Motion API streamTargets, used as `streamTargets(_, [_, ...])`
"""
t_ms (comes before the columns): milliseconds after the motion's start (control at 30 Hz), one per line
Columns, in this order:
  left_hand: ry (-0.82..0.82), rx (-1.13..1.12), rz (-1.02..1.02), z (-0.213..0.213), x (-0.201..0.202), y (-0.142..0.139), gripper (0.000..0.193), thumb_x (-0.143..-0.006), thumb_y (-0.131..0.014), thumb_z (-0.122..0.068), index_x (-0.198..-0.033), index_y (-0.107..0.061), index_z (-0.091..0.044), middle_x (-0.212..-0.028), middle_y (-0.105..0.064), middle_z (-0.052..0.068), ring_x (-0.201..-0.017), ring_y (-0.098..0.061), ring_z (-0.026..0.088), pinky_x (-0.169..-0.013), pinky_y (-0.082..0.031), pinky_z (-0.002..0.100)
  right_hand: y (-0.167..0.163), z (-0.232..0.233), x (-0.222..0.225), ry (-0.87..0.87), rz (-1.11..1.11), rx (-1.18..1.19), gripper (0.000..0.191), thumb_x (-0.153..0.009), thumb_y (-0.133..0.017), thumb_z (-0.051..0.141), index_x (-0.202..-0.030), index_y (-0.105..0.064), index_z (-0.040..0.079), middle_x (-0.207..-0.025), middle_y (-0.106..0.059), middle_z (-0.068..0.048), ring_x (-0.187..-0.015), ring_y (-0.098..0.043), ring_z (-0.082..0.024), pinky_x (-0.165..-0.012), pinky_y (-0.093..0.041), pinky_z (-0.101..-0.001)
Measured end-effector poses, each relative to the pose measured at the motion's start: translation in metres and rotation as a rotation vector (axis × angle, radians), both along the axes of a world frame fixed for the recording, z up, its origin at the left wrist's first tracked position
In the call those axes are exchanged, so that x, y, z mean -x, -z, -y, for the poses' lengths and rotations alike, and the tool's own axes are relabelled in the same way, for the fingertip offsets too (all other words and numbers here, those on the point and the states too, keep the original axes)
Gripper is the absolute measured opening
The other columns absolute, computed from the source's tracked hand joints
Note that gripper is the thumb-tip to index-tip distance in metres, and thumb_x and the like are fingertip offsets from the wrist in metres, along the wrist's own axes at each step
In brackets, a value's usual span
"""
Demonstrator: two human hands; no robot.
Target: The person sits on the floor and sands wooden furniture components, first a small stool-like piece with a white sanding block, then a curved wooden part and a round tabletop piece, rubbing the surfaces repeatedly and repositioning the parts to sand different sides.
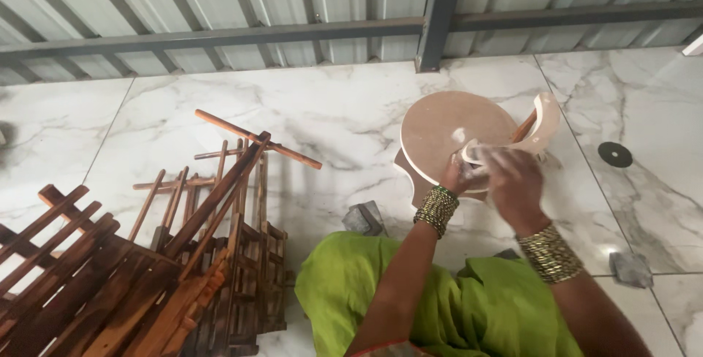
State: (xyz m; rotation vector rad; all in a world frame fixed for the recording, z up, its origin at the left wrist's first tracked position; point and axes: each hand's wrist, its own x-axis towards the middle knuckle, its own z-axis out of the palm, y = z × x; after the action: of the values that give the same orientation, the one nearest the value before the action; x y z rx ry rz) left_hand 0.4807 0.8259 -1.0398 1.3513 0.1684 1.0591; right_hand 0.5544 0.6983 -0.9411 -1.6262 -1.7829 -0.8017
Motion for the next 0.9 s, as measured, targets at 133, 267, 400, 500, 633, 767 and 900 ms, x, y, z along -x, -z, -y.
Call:
streamTargets(133, [0.391, 0.664, 0.385, 0.002, -0.002, -0.002, 0.049, -0.107, -0.043, -0.026, -0.146, -0.047, 0.003, -0.136, -0.061, 0.019, -0.123, -0.064, 0.031, -0.105, -0.055, 0.044, 0.004, 0.004, -0.009, 0.161, 0.11, -0.001, 0.032, -0.084, -0.062, 0.005, -0.113, -0.074, 0.0, -0.105, -0.072, -0.011, -0.102, -0.066, -0.029, -0.096, -0.05, -0.0443])
streamTargets(267, [0.017, -0.009, -0.013, 0.001, 0.004, -0.004, 0.062, -0.093, -0.058, -0.025, -0.146, -0.046, 0.005, -0.134, -0.06, 0.025, -0.121, -0.063, 0.038, -0.103, -0.055, 0.051, 0.008, -0.007, 0.008, 0.027, 0.117, 0.01, 0.027, -0.09, -0.062, 0.006, -0.113, -0.071, -0.003, -0.107, -0.071, -0.012, -0.105, -0.067, -0.028, -0.098, -0.051, -0.0419])
streamTargets(400, [0.376, 0.704, 0.305, -0.001, 0.002, -0.01, 0.049, -0.11, -0.034, -0.032, -0.147, -0.048, -0.003, -0.135, -0.061, 0.018, -0.122, -0.064, 0.031, -0.106, -0.055, 0.047, -0.008, 0.003, -0.003, -0.021, 0.054, 0.078, 0.029, -0.089, -0.062, 0.004, -0.115, -0.073, 0.001, -0.104, -0.071, -0.01, -0.1, -0.065, -0.027, -0.092, -0.048, -0.044])
streamTargets(500, [0.499, 0.826, 0.301, 0.0, -0.002, -0.012, 0.047, -0.114, -0.038, -0.03, -0.139, -0.05, 0.008, -0.131, -0.064, 0.023, -0.116, -0.068, 0.033, -0.103, -0.057, 0.046, -0.009, 0.003, -0.009, 0.082, 0.096, 0.056, 0.027, -0.085, -0.062, 0.006, -0.11, -0.072, 0.002, -0.103, -0.071, -0.009, -0.103, -0.066, -0.027, -0.094, -0.048, -0.0444])
streamTargets(633, [0.193, 0.214, 0.229, 0.001, 0.005, -0.012, 0.04, -0.115, -0.048, -0.023, -0.141, -0.048, 0.007, -0.129, -0.062, 0.022, -0.114, -0.066, 0.033, -0.098, -0.056, 0.045, 0.014, -0.017, 0.006, 0.06, 0.132, 0.043, 0.025, -0.085, -0.062, 0.009, -0.107, -0.071, 0.001, -0.103, -0.071, -0.009, -0.102, -0.067, -0.027, -0.097, -0.049, -0.0439])
streamTargets(767, [0.094, 0.244, 0.054, 0.001, 0.008, -0.013, 0.051, -0.106, -0.043, -0.028, -0.148, -0.049, 0.001, -0.134, -0.062, 0.021, -0.117, -0.066, 0.029, -0.1, -0.058, 0.039, 0.014, -0.014, -0.003, -0.016, 0.123, 0.084, 0.03, -0.086, -0.059, 0.004, -0.113, -0.073, 0.004, -0.108, -0.072, -0.009, -0.104, -0.067, -0.026, -0.095, -0.049, -0.0438])
streamTargets(900, [0.246, 0.593, 0.231, 0.002, -0.003, -0.012, 0.052, -0.109, -0.038, -0.035, -0.148, -0.048, -0.003, -0.139, -0.059, 0.016, -0.12, -0.065, 0.024, -0.101, -0.058, 0.037, 0.002, -0.015, -0.003, 0.066, 0.136, 0.024, 0.023, -0.091, -0.064, 0.008, -0.111, -0.073, 0.004, -0.111, -0.074, -0.01, -0.102, -0.068, -0.026, -0.099, -0.049, -0.043])
